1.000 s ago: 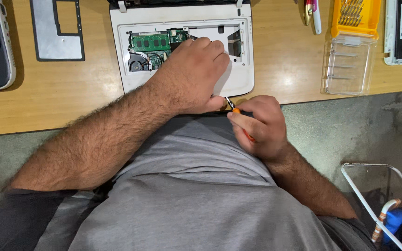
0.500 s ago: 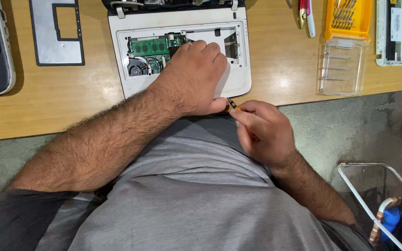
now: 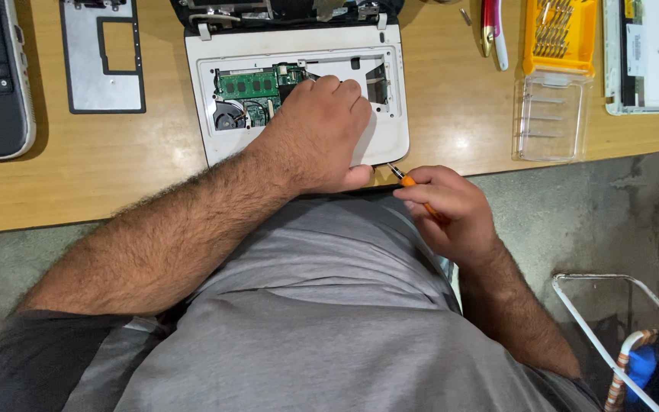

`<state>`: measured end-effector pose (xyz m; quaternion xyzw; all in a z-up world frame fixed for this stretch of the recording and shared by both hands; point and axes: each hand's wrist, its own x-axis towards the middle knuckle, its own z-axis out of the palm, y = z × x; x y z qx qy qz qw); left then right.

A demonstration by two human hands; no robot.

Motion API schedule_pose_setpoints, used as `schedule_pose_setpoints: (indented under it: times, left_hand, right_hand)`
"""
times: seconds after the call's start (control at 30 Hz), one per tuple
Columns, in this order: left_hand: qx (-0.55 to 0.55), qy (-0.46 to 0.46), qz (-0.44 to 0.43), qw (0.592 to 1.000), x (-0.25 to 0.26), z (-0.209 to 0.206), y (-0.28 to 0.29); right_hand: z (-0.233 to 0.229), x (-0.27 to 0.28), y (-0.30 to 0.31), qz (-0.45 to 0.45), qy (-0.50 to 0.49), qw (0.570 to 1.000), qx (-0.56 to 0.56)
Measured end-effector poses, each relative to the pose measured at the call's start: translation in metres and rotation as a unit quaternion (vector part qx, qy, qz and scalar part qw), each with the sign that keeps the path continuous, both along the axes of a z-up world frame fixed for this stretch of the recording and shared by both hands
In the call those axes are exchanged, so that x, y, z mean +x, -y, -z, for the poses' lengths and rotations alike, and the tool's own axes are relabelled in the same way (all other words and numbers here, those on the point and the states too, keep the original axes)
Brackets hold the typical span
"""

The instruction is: The person disassembles a white laptop by removing screws from the bottom case using a screwdriver. They then remove the bottom cover to expose the internal components, including the motherboard and hard drive, and proceed to disconnect internal cables.

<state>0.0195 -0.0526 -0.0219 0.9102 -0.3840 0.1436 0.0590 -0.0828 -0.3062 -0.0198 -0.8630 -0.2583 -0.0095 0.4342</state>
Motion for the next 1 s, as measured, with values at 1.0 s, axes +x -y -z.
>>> schedule_pose_setpoints:
  times: [1.0]
  left_hand:
    - [-0.043, -0.033, 0.076, 0.996, -0.003, 0.002, -0.003]
  right_hand:
    - [-0.036, 0.035, -0.007, 0.043, -0.006, 0.904, -0.426]
